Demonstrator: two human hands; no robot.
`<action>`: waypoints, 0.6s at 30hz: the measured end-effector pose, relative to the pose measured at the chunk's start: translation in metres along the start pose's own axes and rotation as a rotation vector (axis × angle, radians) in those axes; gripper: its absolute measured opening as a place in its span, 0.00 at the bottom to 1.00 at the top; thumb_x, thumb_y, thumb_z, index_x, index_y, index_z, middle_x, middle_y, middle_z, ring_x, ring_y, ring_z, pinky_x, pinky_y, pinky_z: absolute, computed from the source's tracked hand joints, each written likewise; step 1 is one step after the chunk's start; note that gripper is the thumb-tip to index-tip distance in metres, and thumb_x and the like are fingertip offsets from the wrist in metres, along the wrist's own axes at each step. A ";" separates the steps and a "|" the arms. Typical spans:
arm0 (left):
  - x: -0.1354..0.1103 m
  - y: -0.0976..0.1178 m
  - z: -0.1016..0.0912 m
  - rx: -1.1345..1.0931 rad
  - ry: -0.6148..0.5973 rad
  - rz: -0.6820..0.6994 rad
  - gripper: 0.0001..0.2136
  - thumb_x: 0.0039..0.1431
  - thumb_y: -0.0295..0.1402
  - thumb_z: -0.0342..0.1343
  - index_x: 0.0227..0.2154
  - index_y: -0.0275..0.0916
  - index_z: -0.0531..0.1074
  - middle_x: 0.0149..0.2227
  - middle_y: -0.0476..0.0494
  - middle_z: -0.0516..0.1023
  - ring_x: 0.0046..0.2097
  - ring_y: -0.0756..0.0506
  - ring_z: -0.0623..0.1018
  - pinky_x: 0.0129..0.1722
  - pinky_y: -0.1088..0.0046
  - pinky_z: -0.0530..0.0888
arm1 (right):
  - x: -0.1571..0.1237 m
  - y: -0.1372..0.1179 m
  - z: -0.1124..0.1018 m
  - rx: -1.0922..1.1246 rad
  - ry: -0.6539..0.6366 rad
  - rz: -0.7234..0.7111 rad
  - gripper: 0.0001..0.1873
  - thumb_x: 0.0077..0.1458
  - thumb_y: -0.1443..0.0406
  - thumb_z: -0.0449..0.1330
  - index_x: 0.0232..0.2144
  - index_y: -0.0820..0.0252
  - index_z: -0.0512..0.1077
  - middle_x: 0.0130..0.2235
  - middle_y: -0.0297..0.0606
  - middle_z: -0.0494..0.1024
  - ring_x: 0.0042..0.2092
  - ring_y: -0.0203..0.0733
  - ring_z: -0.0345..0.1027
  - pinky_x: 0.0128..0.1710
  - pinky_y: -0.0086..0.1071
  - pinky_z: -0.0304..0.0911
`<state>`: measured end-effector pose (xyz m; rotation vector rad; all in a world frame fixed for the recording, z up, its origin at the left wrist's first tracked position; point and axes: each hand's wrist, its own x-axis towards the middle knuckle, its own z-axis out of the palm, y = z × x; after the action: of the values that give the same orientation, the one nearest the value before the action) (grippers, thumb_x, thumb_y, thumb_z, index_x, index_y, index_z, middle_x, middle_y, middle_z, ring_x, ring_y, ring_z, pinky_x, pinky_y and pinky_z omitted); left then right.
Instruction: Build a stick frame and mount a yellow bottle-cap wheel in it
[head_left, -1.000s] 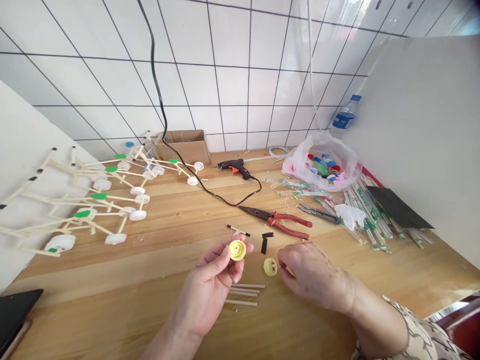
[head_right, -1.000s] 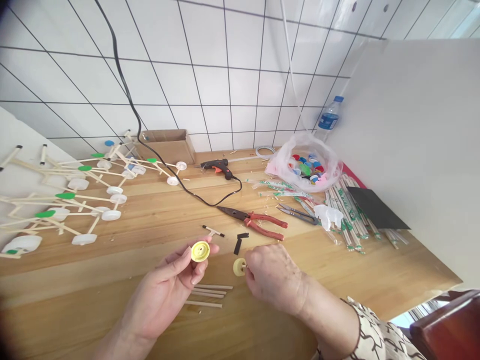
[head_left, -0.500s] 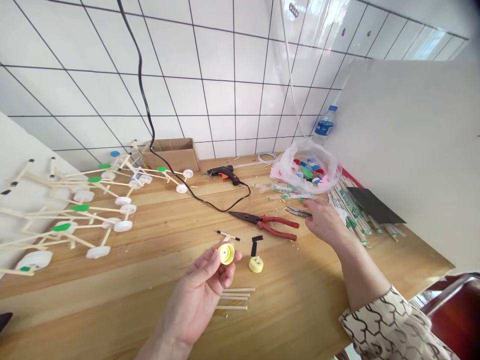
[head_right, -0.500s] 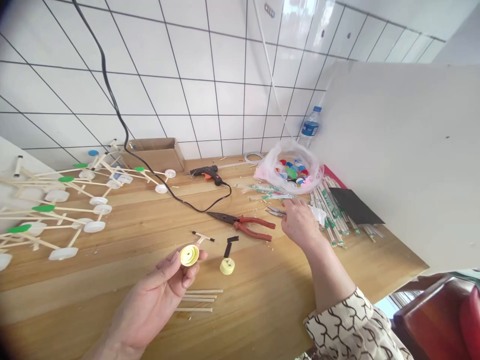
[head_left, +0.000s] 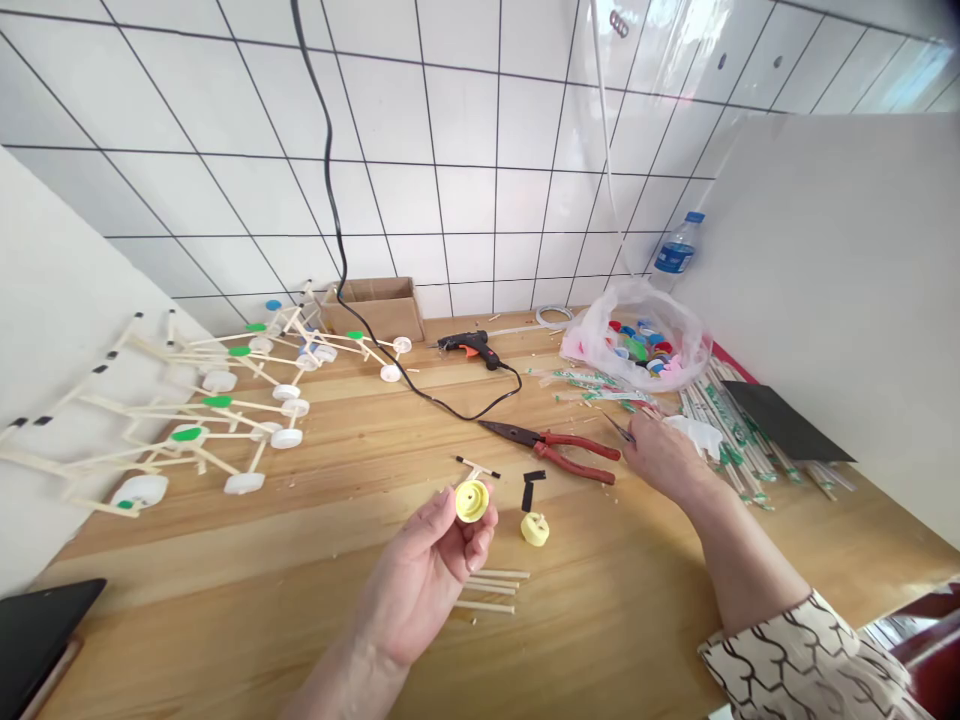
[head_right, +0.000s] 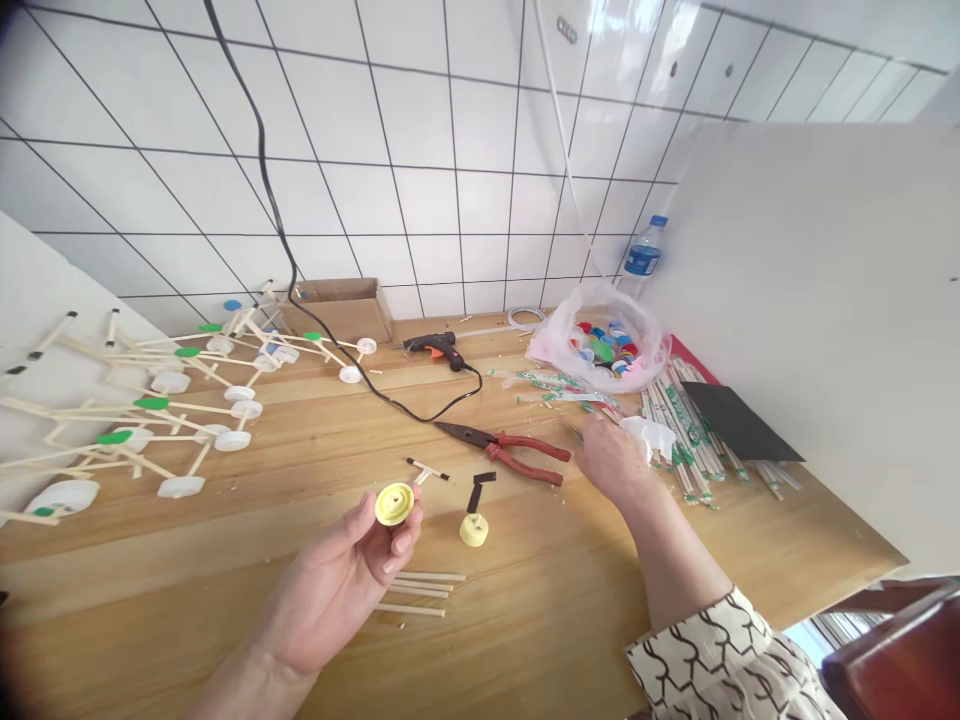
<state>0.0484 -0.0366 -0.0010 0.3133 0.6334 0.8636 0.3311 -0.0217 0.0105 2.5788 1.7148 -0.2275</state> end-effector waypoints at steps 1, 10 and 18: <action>0.000 0.000 0.000 -0.004 -0.001 -0.005 0.11 0.44 0.32 0.68 0.31 0.30 0.80 0.27 0.39 0.78 0.27 0.51 0.73 0.25 0.81 0.71 | -0.001 -0.001 0.000 0.031 0.021 -0.007 0.07 0.50 0.74 0.51 0.33 0.65 0.67 0.33 0.49 0.74 0.37 0.52 0.70 0.32 0.36 0.58; 0.002 -0.004 -0.006 0.038 -0.040 0.012 0.10 0.52 0.33 0.63 0.33 0.30 0.79 0.28 0.40 0.78 0.27 0.52 0.72 0.25 0.82 0.70 | -0.060 -0.034 -0.004 0.704 0.034 -0.490 0.13 0.65 0.62 0.42 0.49 0.58 0.58 0.38 0.39 0.73 0.38 0.39 0.68 0.37 0.33 0.65; 0.004 -0.007 -0.006 0.118 0.001 -0.012 0.11 0.47 0.36 0.67 0.30 0.33 0.79 0.26 0.44 0.76 0.25 0.53 0.70 0.23 0.82 0.67 | -0.090 -0.060 0.005 0.711 -0.250 -0.776 0.10 0.63 0.64 0.49 0.31 0.60 0.65 0.27 0.31 0.67 0.27 0.33 0.58 0.27 0.27 0.57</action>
<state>0.0509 -0.0381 -0.0105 0.4149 0.6878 0.8170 0.2414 -0.0811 0.0216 1.8671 2.7825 -1.3129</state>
